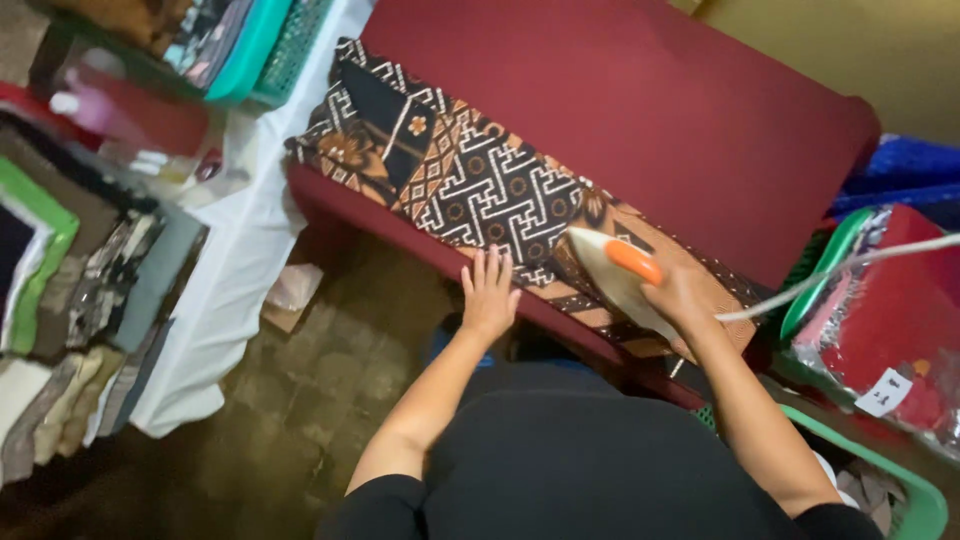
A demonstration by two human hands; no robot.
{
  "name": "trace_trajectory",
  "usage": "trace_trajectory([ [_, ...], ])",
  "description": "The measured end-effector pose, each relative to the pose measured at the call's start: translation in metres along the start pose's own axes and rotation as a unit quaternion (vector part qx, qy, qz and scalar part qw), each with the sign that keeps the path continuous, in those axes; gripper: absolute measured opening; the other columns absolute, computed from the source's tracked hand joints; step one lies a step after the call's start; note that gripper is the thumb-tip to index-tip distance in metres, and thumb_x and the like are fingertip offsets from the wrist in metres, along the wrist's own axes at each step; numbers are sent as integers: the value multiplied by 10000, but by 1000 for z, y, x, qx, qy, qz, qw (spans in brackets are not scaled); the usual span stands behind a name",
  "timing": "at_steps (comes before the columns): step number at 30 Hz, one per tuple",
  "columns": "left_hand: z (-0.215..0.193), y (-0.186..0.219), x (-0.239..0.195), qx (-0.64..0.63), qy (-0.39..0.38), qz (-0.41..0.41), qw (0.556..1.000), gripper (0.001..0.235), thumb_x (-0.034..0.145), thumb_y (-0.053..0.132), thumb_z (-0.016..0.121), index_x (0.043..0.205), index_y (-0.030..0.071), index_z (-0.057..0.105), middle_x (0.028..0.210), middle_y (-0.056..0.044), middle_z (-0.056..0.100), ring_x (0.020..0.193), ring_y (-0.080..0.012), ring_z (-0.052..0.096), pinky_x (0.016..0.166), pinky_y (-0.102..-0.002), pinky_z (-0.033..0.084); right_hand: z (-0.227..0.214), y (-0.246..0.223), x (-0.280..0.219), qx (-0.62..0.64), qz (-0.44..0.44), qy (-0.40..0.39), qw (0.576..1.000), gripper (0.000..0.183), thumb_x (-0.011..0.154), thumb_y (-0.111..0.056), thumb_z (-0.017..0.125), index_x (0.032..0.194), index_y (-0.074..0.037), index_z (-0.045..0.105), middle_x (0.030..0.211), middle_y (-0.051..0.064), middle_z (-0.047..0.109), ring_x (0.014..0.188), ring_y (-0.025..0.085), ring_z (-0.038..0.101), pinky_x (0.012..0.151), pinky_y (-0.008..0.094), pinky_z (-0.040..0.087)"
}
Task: Ironing and folding a batik-patterned cloth on an ironing board.
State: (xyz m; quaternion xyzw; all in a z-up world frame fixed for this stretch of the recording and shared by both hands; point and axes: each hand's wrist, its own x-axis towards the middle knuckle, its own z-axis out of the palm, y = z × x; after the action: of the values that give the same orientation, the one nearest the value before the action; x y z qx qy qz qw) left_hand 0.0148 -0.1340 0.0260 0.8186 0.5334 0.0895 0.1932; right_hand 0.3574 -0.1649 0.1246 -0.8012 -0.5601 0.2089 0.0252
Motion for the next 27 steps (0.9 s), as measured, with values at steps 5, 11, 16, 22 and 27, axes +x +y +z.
trace_trajectory([
  [5, -18, -21, -8, -39, 24, -112, 993, 820, 922, 278, 659, 1584, 26, 247, 1677, -230, 144, 1538, -452, 155, 1186, -652, 213, 18, -131, 40, -74, -140, -20, 987, 320, 872, -295, 662, 1174, -191, 667, 862, 183, 732, 802, 390, 724, 714, 527, 561],
  [11, -18, -44, -9, -107, 91, -197, 970, 841, 912, 157, 632, 1589, -38, 174, 1670, -298, 105, 1510, -503, 200, 1168, -599, 274, 50, -225, 57, -39, -287, -30, 957, 331, 857, -392, 694, 930, -74, 634, 795, 190, 722, 714, 370, 717, 637, 513, 555],
  [16, -10, -49, 3, -108, 146, -187, 965, 778, 922, 76, 596, 1590, -49, 217, 1671, -291, 145, 1507, -511, 240, 1203, -555, 276, 86, -185, 53, -56, -327, 17, 943, 104, 948, -209, 640, 985, -112, 634, 838, 150, 724, 745, 355, 718, 642, 500, 554],
  [22, 3, -38, 35, -88, 149, -96, 980, 697, 935, 54, 558, 1590, -19, 332, 1701, -240, 214, 1559, -478, 240, 1284, -524, 258, 38, -140, 14, 24, -218, -6, 976, 271, 797, -229, 728, 964, -53, 607, 884, 210, 708, 847, 411, 696, 711, 532, 532],
  [27, -1, 5, 64, -38, 71, -34, 996, 722, 961, 303, 621, 1580, 48, 350, 1684, -224, 197, 1544, -480, 178, 1232, -593, 210, 26, -79, -31, 15, -142, 2, 990, 231, 830, -198, 702, 1000, -69, 614, 933, 206, 710, 901, 412, 694, 755, 531, 538],
])
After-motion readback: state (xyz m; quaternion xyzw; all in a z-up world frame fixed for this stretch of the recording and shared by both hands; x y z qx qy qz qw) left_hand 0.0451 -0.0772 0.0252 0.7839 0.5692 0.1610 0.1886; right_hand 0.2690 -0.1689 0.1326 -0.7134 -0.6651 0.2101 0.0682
